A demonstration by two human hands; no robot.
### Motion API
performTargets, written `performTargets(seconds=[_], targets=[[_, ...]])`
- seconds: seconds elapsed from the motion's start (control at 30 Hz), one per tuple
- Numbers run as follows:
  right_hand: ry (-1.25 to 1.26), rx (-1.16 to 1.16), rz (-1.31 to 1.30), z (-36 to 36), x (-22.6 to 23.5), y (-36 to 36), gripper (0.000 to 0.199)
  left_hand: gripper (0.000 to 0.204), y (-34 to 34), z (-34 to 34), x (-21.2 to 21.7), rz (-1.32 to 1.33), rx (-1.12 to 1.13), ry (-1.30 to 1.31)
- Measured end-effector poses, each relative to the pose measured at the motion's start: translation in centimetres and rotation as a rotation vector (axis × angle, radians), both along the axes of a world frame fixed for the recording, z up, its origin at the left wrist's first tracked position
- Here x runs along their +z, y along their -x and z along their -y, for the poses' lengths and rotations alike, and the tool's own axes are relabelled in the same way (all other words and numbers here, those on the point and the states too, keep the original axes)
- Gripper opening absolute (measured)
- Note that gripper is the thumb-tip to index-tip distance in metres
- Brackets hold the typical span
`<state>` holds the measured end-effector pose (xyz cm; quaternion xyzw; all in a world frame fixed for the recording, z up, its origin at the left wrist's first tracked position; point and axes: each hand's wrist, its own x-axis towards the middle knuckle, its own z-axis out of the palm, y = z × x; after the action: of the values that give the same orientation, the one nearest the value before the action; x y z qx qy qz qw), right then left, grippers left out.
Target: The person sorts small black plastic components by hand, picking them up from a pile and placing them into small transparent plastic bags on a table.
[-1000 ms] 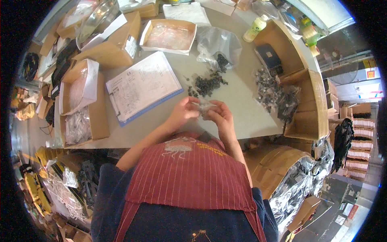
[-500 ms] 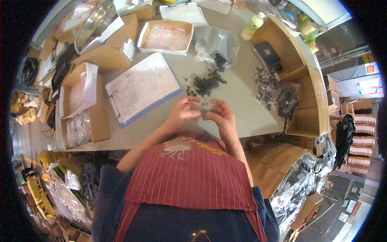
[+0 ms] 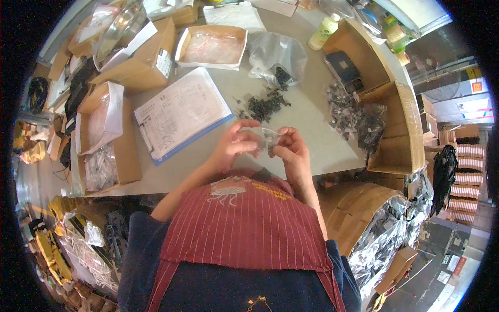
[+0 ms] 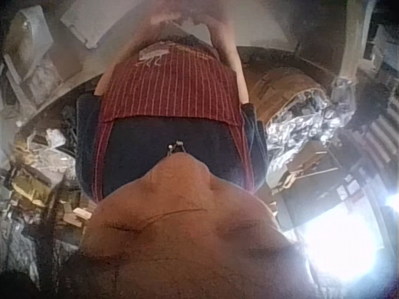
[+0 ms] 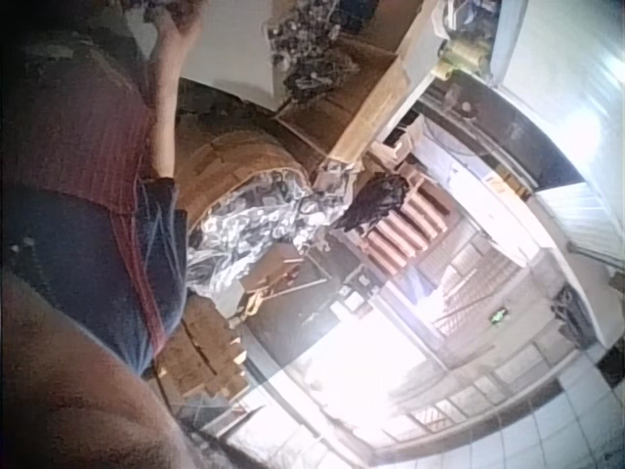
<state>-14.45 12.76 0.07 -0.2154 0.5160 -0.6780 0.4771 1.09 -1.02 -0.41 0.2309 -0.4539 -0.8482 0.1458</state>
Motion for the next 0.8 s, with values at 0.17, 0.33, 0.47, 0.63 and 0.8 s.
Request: performTargets(seconds=[0.17,0.33,0.47,0.63,0.8], targets=[[0.021,0.023,-0.049,0.1,1.1,-0.6,0.044,0.057,-0.2,0.1,0.5,-0.015,0.016,0.032],[-0.014,0.038,-0.071,0.1,1.3,-0.8,0.044,0.052,-0.4,0.2,0.0,-0.079,0.004,0.076],[-0.074,0.041,-0.227,0.1,0.7,-0.9,0.043,0.052,-0.2,0.0,-0.1,-0.072,0.01,0.031],[-0.054,0.046,-0.197,0.7,1.0,-1.7,0.038,0.053,-0.1,0.2,-0.6,-0.031,-0.012,0.144],[-0.166,0.197,-0.208,1.1,-2.4,0.8,0.028,0.045,0.7,1.0,-4.1,0.053,-0.116,0.377]])
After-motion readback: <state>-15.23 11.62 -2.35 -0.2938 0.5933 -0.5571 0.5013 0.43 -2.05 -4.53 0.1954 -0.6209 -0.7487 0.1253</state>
